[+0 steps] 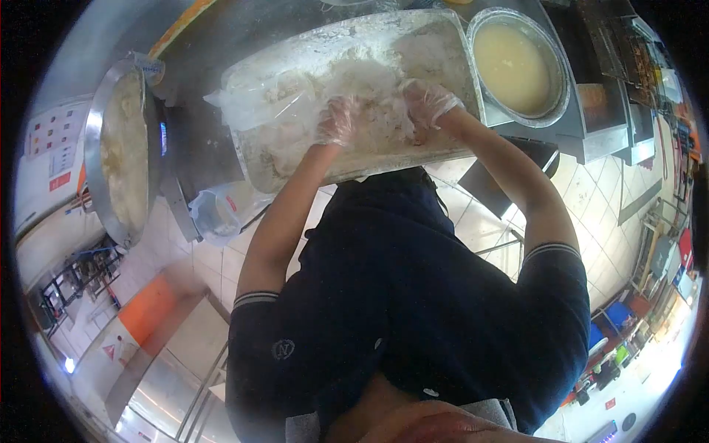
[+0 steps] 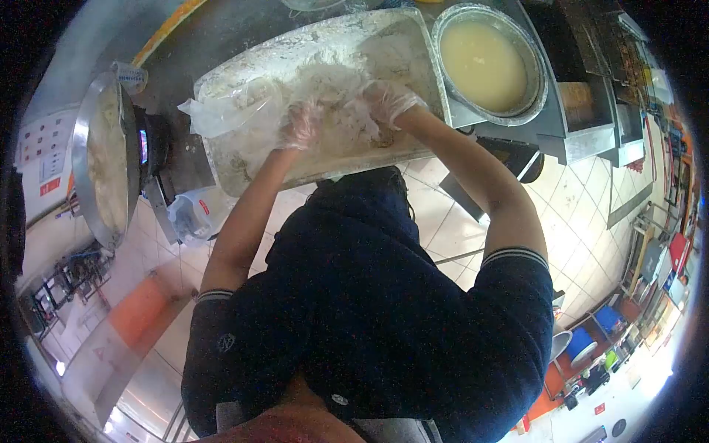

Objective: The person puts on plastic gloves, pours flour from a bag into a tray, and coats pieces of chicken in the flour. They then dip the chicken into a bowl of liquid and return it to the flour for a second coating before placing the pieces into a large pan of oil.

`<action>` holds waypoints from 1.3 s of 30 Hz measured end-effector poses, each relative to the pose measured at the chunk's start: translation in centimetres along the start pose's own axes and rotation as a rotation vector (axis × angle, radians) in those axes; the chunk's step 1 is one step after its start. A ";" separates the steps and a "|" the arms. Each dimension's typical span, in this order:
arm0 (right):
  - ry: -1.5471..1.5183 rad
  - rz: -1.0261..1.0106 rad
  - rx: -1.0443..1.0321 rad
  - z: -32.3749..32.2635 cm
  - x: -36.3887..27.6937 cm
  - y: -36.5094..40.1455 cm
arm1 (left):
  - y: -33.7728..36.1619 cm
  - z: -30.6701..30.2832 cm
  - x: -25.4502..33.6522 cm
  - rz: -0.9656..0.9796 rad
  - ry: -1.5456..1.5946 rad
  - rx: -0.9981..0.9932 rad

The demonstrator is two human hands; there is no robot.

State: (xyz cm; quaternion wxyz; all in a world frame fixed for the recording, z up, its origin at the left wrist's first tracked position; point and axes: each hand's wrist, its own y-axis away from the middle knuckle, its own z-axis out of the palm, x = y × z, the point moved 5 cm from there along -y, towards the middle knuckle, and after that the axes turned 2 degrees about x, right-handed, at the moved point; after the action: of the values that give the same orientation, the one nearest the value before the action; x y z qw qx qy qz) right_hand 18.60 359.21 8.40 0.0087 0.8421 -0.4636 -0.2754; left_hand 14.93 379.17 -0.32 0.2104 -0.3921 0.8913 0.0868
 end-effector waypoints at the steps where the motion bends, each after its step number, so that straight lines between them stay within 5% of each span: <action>1: -0.031 0.082 -0.003 -0.5 0.2 0.0 | -0.1 1.6 -0.6 -0.031 0.333 0.235; 2: -0.030 0.075 -0.008 -0.4 0.1 0.0 | 0.2 2.1 -1.5 -0.067 0.663 0.474; 3: -0.002 -0.005 0.060 -0.6 -0.3 0.1 | -0.4 -1.2 -2.2 -0.075 0.662 0.471; 5: 0.024 -0.086 0.126 -1.8 -2.3 0.7 | -2.8 -8.6 -3.6 -0.182 1.046 -0.220; 6: 0.133 -0.133 0.040 -3.1 -4.9 1.0 | -2.4 -5.9 -2.4 -0.182 1.046 -0.221; 7: 0.243 -0.178 -0.042 -3.6 -6.4 1.1 | -2.0 -1.5 -0.6 -0.126 0.699 -0.040; 8: 0.239 -0.174 -0.038 -2.2 -6.3 0.8 | -1.9 0.6 0.3 -0.064 0.348 0.134; 9: 0.223 -0.151 0.052 0.1 -5.7 0.5 | -2.4 0.9 0.1 -0.054 0.346 0.135; 11: 0.206 -0.121 0.146 2.3 -5.0 -0.4 | -2.8 3.2 -0.8 -0.306 0.683 -0.256; 14: 0.382 -0.134 -0.034 2.6 -5.3 -1.3 | -2.4 -1.2 -3.1 -0.323 0.686 -0.374; 17: 0.423 -0.107 -0.242 -1.6 -5.3 -0.5 | 1.1 6.8 -4.2 -0.438 1.101 -0.141; 19: -0.036 -0.147 0.238 -4.5 -3.0 0.4 | 0.1 2.5 -5.4 -0.586 1.385 -0.118; 20: -0.037 -0.154 0.226 -4.1 -1.5 0.1 | -0.2 0.3 -5.8 -0.726 1.667 -0.096; 23: 0.166 -0.173 0.315 -1.9 4.1 -2.2 | -1.6 -4.3 -7.0 -0.675 1.624 0.026; 25: -1.358 0.116 0.134 1.2 8.2 -3.1 | -2.6 -6.6 -7.6 -0.601 1.572 0.144; 26: -1.357 0.118 0.134 0.0 7.6 -2.6 | -2.9 -7.2 -7.6 -0.562 1.544 0.203; 28: -0.920 0.076 -0.001 -3.2 4.8 -1.3 | -3.5 -5.9 -6.9 -0.553 1.383 0.200; 30: -1.014 -0.102 0.064 -2.8 5.7 -2.0 | -3.9 -6.3 -6.4 -0.542 1.223 0.193; 32: -1.102 -0.282 0.135 -4.3 4.8 -1.6 | -4.9 -7.0 -5.5 -0.486 1.077 -0.029; 34: 0.130 -0.021 -0.084 -7.2 1.0 -0.5 | -5.2 -5.9 -4.5 -0.446 1.052 0.025; 35: 0.129 -0.020 -0.084 -5.4 1.9 -0.6 | -5.3 -5.8 -4.2 -0.408 1.023 0.079; 37: 0.194 -0.424 0.404 -2.6 2.5 -0.5 | -5.8 -6.6 -4.4 -0.405 0.925 -0.023; 39: 0.264 -0.267 0.361 -2.9 -0.3 -0.6 | -6.2 -5.0 -4.2 -0.402 0.826 -0.123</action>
State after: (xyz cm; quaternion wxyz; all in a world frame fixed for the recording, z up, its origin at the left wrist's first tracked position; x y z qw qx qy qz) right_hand 20.31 359.06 10.84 -0.1177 0.9124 -0.3849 -0.0745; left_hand 20.48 376.13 6.06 -0.1732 -0.5706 0.8000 -0.0665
